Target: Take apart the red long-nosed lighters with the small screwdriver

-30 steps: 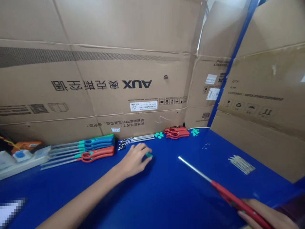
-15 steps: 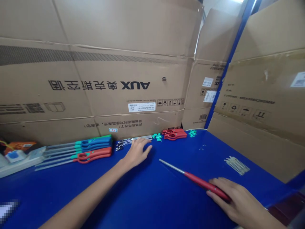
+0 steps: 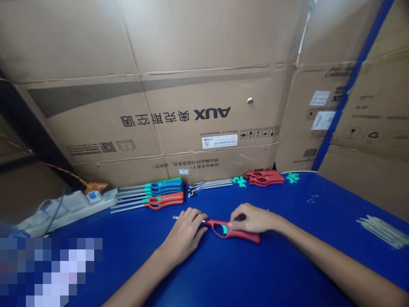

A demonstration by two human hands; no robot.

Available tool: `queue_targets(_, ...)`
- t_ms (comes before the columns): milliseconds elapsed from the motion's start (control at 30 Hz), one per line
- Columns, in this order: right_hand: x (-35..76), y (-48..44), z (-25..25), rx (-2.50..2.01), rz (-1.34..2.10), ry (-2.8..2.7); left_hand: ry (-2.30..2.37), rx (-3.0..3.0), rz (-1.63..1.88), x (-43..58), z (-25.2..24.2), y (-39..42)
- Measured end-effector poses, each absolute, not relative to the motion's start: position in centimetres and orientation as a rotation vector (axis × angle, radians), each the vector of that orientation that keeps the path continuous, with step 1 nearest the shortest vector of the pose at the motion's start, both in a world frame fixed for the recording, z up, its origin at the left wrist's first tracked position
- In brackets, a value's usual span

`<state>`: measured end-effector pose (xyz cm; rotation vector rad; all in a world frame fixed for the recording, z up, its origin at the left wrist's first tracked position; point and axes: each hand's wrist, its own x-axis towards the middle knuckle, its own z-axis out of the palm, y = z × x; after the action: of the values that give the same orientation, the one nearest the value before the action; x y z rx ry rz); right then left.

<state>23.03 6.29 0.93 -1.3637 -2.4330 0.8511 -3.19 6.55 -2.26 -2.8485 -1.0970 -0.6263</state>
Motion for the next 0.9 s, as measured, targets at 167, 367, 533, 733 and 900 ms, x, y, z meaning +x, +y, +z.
queue_targets(167, 22.9, 3.8, 0.4, -1.339, 0.561, -2.375, -1.116, -2.951, -0.530, -3.1, -1.9, 6.3)
queue_targets(367, 20.8, 2.0, 0.6, -1.287, 0.409, -2.480, -1.130, -3.025, -0.463, -2.1, -1.6, 5.0)
queue_targets(533, 19.3, 1.6, -0.9, -1.333, 0.065, -2.599, -1.132, -3.057, -0.357, -1.8, -1.5, 5.0)
queue_targets(733, 18.5, 1.7, -1.4, -1.183, -0.082, -2.494, -1.151, -3.100, -0.378, -2.3, -1.6, 5.2)
queue_targets(900, 21.7, 3.2, 1.2, -1.482, -0.169, -2.286, -1.185, -3.178, -0.380, -3.0, -0.7, 5.3)
